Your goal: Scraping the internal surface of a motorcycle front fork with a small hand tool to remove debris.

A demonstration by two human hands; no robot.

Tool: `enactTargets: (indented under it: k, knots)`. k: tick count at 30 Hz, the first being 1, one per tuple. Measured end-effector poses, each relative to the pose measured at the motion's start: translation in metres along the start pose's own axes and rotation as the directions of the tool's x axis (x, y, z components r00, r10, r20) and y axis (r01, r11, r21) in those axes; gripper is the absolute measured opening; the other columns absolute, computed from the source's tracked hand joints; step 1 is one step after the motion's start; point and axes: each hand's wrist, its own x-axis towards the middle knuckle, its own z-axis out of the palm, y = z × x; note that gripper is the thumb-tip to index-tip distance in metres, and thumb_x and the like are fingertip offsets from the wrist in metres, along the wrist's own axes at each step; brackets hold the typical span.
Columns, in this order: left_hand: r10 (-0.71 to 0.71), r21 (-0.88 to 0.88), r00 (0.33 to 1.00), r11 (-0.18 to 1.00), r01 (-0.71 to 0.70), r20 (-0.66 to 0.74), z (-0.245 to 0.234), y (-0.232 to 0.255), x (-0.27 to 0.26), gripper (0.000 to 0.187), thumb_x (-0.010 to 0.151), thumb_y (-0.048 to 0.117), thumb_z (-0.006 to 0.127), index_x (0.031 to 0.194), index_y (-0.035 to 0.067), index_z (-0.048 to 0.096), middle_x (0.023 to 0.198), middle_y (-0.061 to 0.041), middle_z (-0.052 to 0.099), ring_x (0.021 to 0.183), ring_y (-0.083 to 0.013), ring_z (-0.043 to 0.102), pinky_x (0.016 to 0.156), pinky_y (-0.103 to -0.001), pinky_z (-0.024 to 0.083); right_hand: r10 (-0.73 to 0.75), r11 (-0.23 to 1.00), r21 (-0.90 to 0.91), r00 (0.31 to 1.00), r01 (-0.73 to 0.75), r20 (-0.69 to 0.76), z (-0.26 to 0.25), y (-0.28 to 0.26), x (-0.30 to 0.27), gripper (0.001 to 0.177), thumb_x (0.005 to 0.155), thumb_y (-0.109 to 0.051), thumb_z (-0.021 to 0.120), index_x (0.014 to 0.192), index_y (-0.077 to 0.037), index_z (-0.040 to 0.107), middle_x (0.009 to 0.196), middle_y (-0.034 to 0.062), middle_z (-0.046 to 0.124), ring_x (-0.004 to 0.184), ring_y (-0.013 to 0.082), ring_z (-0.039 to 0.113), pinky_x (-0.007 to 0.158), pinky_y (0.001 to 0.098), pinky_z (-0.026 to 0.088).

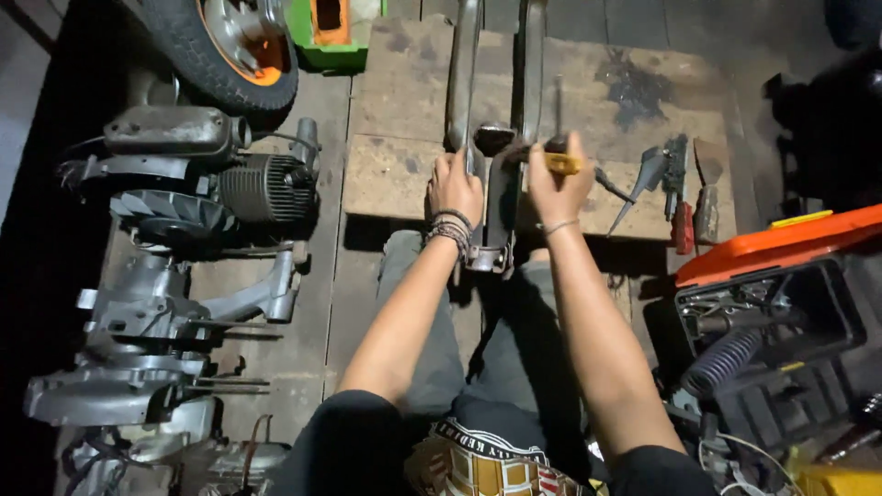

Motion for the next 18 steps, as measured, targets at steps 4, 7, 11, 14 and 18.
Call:
enactTargets:
  k: [4, 7, 11, 14, 18]
  knots:
    - [0.012, -0.001, 1.000, 1.000, -0.012, 0.007, -0.006, 0.003, -0.004, 0.053, 0.090, 0.022, 0.051, 0.143, 0.019, 0.055, 0.124, -0.007, 0.051, 0.120, -0.0347, 0.057, 0.099, -0.050, 0.050, -0.068, 0.986, -0.142, 0.986, 0.090, 0.153, 0.029, 0.021, -0.008, 0.029, 0.087, -0.035, 0.078, 0.093, -0.011, 0.063, 0.076, 0.0189, 0.071, 0.079, 0.0436, 0.072, 0.068, 0.0526, 0.055]
    - [-0.008, 0.001, 1.000, 1.000, 0.008, -0.008, -0.011, 0.002, -0.002, 0.053, 0.090, 0.023, 0.053, 0.143, 0.019, 0.056, 0.120, -0.010, 0.053, 0.116, -0.0381, 0.058, 0.097, -0.053, 0.050, 0.065, 0.980, -0.196, 0.979, -0.026, 0.195, 0.040, 0.008, 0.001, 0.024, 0.082, -0.035, 0.074, 0.093, -0.016, 0.064, 0.074, 0.0145, 0.072, 0.082, 0.0421, 0.073, 0.070, 0.0523, 0.055]
    - [-0.006, -0.019, 1.000, 1.000, 0.006, -0.009, -0.010, 0.002, 0.000, 0.053, 0.090, 0.023, 0.053, 0.142, 0.020, 0.056, 0.125, -0.008, 0.053, 0.120, -0.0355, 0.058, 0.099, -0.050, 0.050, 0.130, 0.934, -0.351, 0.981, -0.072, 0.144, 0.044, -0.008, 0.006, 0.026, 0.086, -0.037, 0.070, 0.098, -0.015, 0.063, 0.076, 0.0182, 0.073, 0.080, 0.0439, 0.073, 0.071, 0.0544, 0.057]
    - [0.016, -0.014, 1.000, 1.000, -0.016, -0.025, -0.012, 0.008, 0.000, 0.051, 0.091, 0.024, 0.053, 0.142, 0.019, 0.057, 0.125, -0.007, 0.053, 0.121, -0.0345, 0.058, 0.099, -0.049, 0.051, 0.142, 0.912, -0.410, 0.955, -0.023, 0.260, 0.048, -0.016, 0.017, 0.020, 0.085, -0.034, 0.070, 0.092, -0.017, 0.063, 0.074, 0.0133, 0.073, 0.079, 0.0421, 0.074, 0.070, 0.0532, 0.058]
    - [-0.010, -0.020, 1.000, 1.000, 0.010, 0.001, -0.010, 0.004, -0.002, 0.052, 0.091, 0.025, 0.052, 0.143, 0.021, 0.055, 0.128, -0.007, 0.052, 0.123, -0.0337, 0.056, 0.101, -0.048, 0.050, 0.044, 0.935, -0.352, 0.975, 0.037, 0.219, 0.032, -0.020, 0.013, 0.023, 0.088, -0.031, 0.069, 0.102, -0.015, 0.060, 0.077, 0.0178, 0.073, 0.078, 0.0450, 0.073, 0.069, 0.0543, 0.058]
